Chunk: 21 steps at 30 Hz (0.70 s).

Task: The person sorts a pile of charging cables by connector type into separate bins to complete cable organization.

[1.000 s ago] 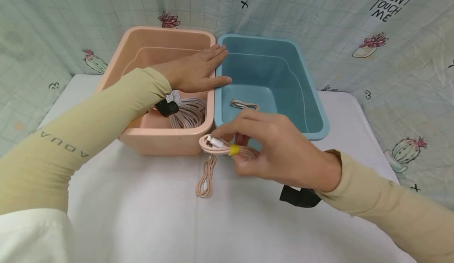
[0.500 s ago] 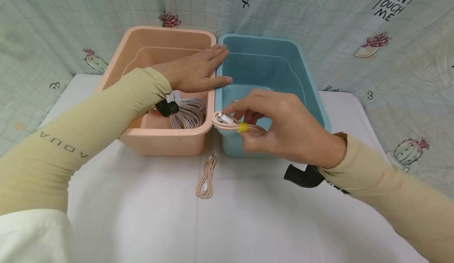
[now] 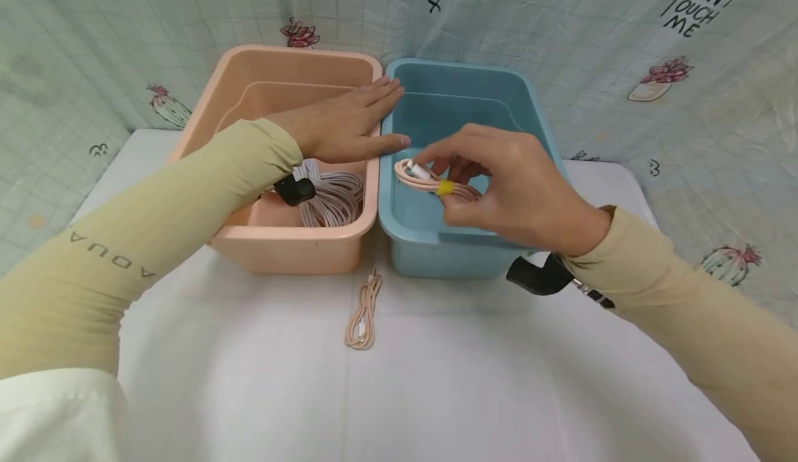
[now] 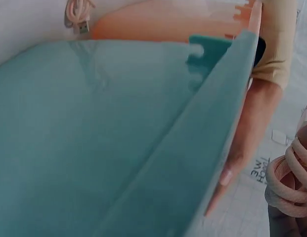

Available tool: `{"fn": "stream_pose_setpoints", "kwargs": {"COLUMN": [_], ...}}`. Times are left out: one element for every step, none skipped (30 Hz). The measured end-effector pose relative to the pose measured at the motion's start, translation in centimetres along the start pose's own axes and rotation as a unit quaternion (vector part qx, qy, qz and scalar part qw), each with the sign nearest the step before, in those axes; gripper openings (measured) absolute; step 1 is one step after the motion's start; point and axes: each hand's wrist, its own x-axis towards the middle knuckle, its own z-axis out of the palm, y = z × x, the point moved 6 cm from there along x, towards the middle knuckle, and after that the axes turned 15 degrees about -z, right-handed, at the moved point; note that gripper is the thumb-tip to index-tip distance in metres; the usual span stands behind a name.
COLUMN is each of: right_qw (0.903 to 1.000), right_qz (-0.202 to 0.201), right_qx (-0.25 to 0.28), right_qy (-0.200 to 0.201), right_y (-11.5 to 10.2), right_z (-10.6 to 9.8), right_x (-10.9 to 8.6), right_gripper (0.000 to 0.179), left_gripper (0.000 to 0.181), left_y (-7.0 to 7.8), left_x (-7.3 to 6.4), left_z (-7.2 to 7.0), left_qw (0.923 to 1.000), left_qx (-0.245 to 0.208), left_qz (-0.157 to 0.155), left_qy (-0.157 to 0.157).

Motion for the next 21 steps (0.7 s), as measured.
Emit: {"fn": "stream_pose_setpoints", "kwargs": {"right_qw": [1.0000,0.9999,0.9999,0.9999,0.9998,0.9998,0.9998,0.9997,0.9996,0.9995,0.9994,0.9992,0.9990,0.9989,0.9989,0.9989,0.9987,0.9986,0.9985,0.9982,0.9978], "right_qz": [0.003,0.006,0.008,0.010,0.012,0.015,0.017,0.020,0.023,0.025,0.026,0.029,0.031,0.030,0.030,0.031,0.034,0.036,0.039,0.042,0.048], "right_qx": [-0.004,-0.007,-0.009,-0.010,-0.011,-0.011,-0.010,-0.010,-0.014,-0.016,-0.019,-0.024,-0.028,-0.033,-0.035,-0.034,-0.035,-0.037,-0.038,-0.041,-0.043], "right_qy": [-0.003,-0.005,-0.006,-0.007,-0.008,-0.008,-0.008,-0.008,-0.009,-0.010,-0.011,-0.012,-0.014,-0.014,-0.014,-0.013,-0.012,-0.012,-0.010,-0.009,-0.010], "right_y": [0.3,0.6,0.8,1.1,1.4,1.7,1.9,2.2,2.3,2.5,2.5,2.6,2.6,2.7,2.7,2.8,2.9,3.1,3.3,3.5,3.8], "right_z": [0.0,-0.1,-0.2,-0.2,-0.3,-0.3,-0.3,-0.4,-0.4,-0.5,-0.5,-0.6,-0.7,-0.8,-0.8,-0.9,-1.0,-1.0,-1.1,-1.1,-1.1], "right_x": [0.0,0.1,0.1,0.1,0.2,0.2,0.3,0.4,0.4,0.5,0.6,0.7,0.8,1.0,1.2,1.4,1.6,1.7,1.8,1.9,2.0], "right_gripper": [0.052,0.051,0.051,0.051,0.052,0.052,0.052,0.052,0.052,0.052,0.052,0.052,0.052,0.052,0.052,0.052,0.051,0.051,0.050,0.049,0.049], "left_gripper": [0.093,0.093,0.093,0.093,0.093,0.093,0.093,0.092,0.092,0.092,0.092,0.092,0.092,0.092,0.092,0.092,0.092,0.092,0.092,0.092,0.092], "left_y": [0.0,0.0,0.0,0.0,0.0,0.0,0.0,-0.1,-0.1,-0.1,-0.1,-0.1,-0.1,-0.1,-0.2,-0.2,-0.2,-0.2,-0.2,-0.2,-0.2], "left_x": [0.0,0.0,0.0,0.0,0.0,0.0,0.1,0.1,0.1,0.1,0.1,0.1,0.1,0.1,0.1,0.1,0.1,0.1,0.0,0.0,-0.1], "left_z": [0.0,0.0,0.1,0.1,0.1,0.1,0.2,0.2,0.2,0.3,0.3,0.3,0.3,0.3,0.3,0.3,0.2,0.2,0.2,0.1,0.1], "left_qw": [1.0000,1.0000,1.0000,1.0000,1.0000,1.0000,1.0000,1.0000,1.0000,1.0000,1.0000,1.0000,1.0000,1.0000,1.0000,1.0000,1.0000,1.0000,1.0000,1.0000,1.0000], "left_qx": [0.000,0.000,0.000,0.000,0.000,0.001,0.001,0.002,0.001,0.001,0.001,0.001,0.002,0.002,0.002,0.002,0.003,0.003,0.002,0.002,0.001], "left_qz": [0.000,0.000,0.000,-0.001,-0.001,-0.001,-0.002,-0.002,-0.002,-0.002,-0.002,-0.002,-0.002,-0.002,-0.002,-0.002,-0.002,-0.001,0.000,0.000,0.000], "left_qy": [0.001,0.002,0.003,0.003,0.004,0.004,0.003,0.001,0.000,-0.001,-0.002,-0.003,-0.002,-0.001,0.000,0.001,0.002,0.003,0.004,0.004,0.004]}}
